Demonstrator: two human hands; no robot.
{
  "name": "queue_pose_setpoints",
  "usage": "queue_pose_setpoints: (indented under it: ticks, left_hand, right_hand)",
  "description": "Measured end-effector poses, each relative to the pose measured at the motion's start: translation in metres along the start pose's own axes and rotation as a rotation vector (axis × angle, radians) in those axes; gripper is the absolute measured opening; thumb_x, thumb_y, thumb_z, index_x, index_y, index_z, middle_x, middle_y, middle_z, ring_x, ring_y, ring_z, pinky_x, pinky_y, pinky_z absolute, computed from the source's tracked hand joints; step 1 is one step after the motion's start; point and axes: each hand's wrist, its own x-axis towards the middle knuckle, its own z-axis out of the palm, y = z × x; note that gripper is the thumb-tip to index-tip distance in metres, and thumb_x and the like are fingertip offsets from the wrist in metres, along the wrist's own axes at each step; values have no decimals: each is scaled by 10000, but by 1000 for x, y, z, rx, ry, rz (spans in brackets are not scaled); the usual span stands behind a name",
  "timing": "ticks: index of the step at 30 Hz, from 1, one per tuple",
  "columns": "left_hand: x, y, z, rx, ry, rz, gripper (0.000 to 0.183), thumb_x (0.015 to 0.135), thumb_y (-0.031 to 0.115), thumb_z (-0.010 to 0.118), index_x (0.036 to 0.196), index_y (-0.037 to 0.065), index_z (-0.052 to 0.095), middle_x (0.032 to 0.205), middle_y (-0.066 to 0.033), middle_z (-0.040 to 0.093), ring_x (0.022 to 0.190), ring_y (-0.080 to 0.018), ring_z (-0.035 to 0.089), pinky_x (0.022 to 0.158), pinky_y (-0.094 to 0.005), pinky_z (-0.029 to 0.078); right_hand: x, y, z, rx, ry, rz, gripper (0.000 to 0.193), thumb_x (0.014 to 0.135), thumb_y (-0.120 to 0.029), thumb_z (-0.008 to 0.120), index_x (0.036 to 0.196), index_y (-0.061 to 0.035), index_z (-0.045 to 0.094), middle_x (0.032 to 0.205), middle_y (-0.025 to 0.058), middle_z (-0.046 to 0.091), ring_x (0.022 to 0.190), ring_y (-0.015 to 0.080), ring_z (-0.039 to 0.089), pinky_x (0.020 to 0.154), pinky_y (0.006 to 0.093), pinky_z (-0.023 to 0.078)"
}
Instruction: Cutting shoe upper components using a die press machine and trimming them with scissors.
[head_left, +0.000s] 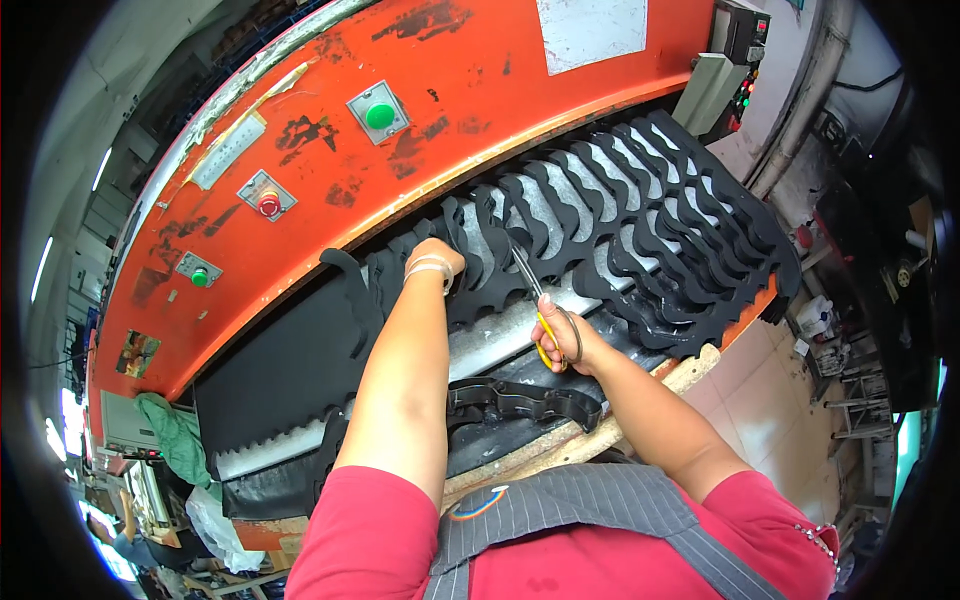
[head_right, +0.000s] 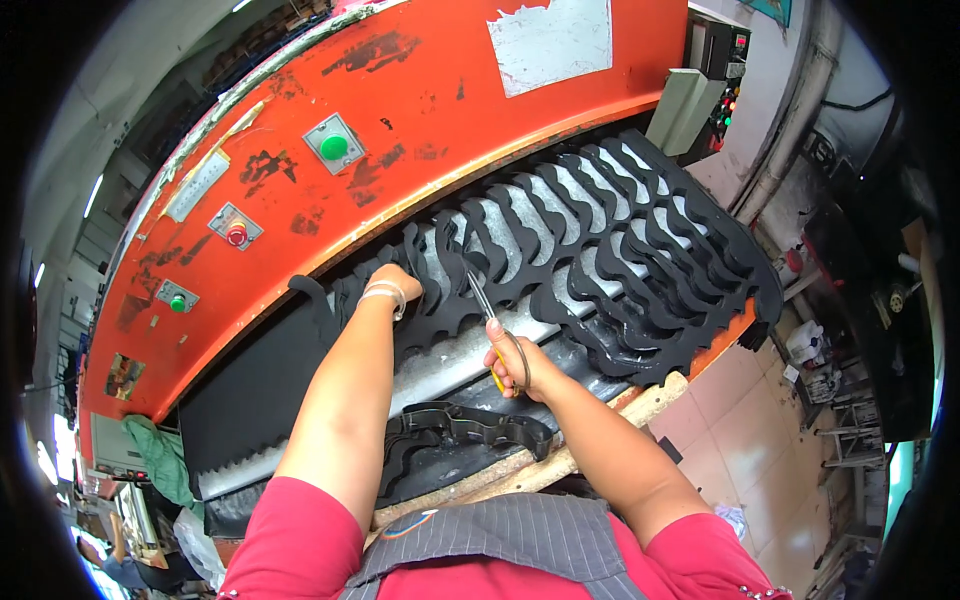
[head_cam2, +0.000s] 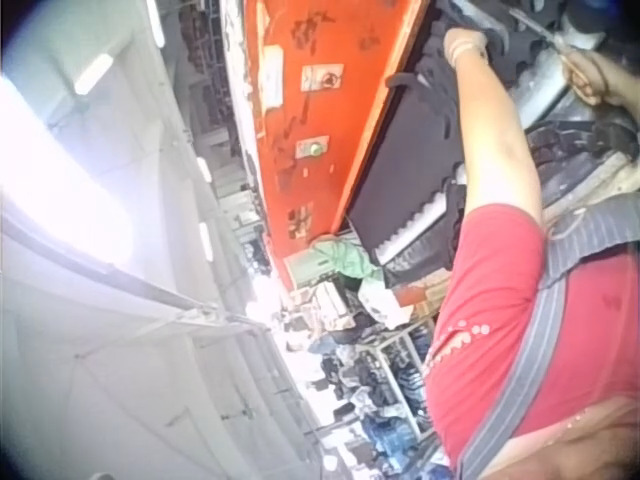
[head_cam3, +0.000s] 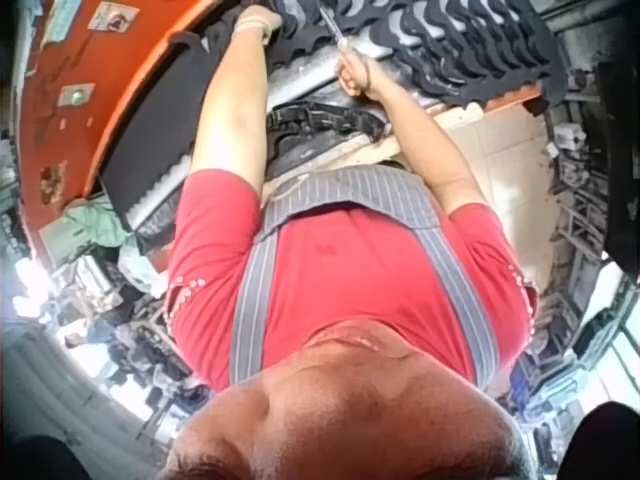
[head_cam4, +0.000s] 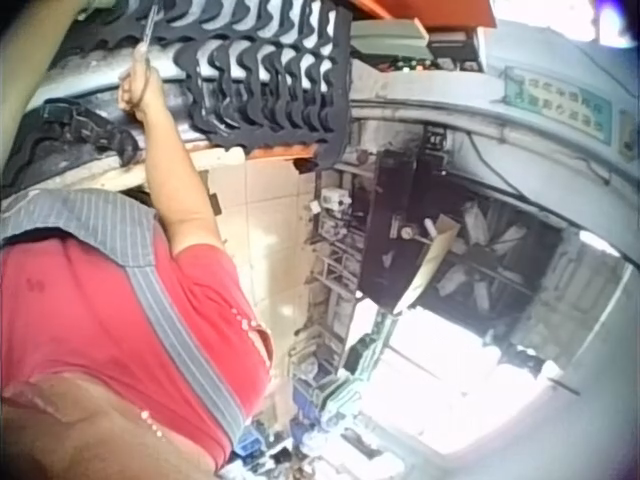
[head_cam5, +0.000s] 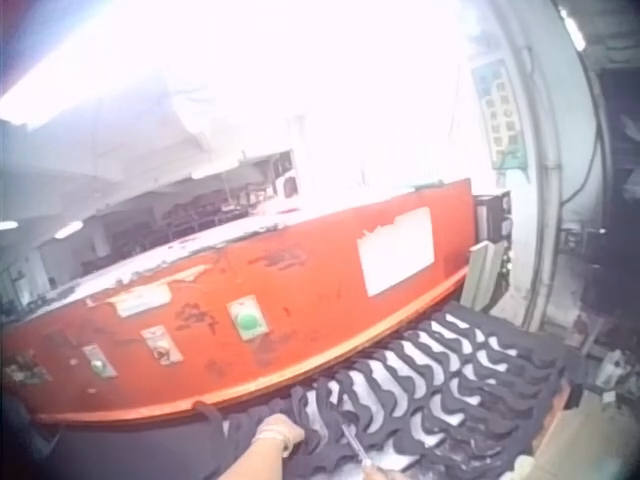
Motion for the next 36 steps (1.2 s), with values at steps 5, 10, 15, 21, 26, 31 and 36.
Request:
queue_pose_setpoints:
  ticks: [5, 10, 15, 21, 26, 31, 36]
  left_hand:
    - [29, -64, 40, -855, 142, 53, 297, 670, 145, 574, 911, -23, 621, 895, -160, 602, 867, -255, 562, 778, -314, 428]
    - [30, -68, 48, -1091, 193, 113, 259, 697, 171, 580, 860, -25, 626, 803, -105, 615, 778, -201, 551, 752, -294, 420]
    - [39, -83, 51, -1196, 188, 155, 311, 798, 253, 603, 918, -32, 642, 873, -117, 649, 839, -191, 578, 795, -289, 424]
    - [50, -94, 58, -943, 249, 246, 369, 862, 332, 571, 910, -31, 608, 828, -116, 644, 813, -184, 595, 751, -325, 451]
    - [61, -103, 52, -858, 205, 292, 380, 863, 339, 567, 918, -35, 604, 842, -128, 646, 828, -193, 599, 760, -330, 451]
    - [51, -107, 42, -696, 166, 354, 373, 880, 319, 572, 971, -43, 582, 926, -133, 627, 865, -202, 581, 799, -327, 441]
    - [4, -57, 6, -183, 174, 181, 411, 890, 314, 538, 1113, -30, 565, 1141, -235, 593, 1117, -361, 548, 942, -422, 411]
  right_hand:
    - [-6, -3, 4, -99, 52, -5, 790, 814, -752, 365, 822, 25, 512, 535, -4, 387, 396, 105, 408, 374, 264, 393]
    - [-13, -48, 47, -532, -16, -163, 776, 865, -688, 342, 861, 56, 564, 588, 70, 491, 417, 165, 521, 390, 300, 460]
    - [22, -54, 86, -292, -64, 61, 790, 817, -744, 371, 847, 29, 529, 549, 2, 399, 416, 100, 417, 386, 271, 418]
    - [48, -26, 81, -268, -73, 206, 820, 798, -774, 346, 841, 27, 517, 548, 15, 398, 439, 105, 423, 391, 275, 425]
    - [49, -24, 83, -243, -68, 213, 861, 757, -811, 355, 870, 27, 517, 566, 12, 393, 455, 111, 434, 410, 282, 441]
    - [51, -24, 91, -232, -79, 249, 905, 722, -848, 338, 882, 24, 515, 612, 13, 400, 475, 115, 447, 430, 289, 461]
    - [60, -27, 82, -175, -65, 246, 894, 741, -833, 321, 883, 29, 511, 577, 23, 417, 466, 117, 452, 420, 292, 468]
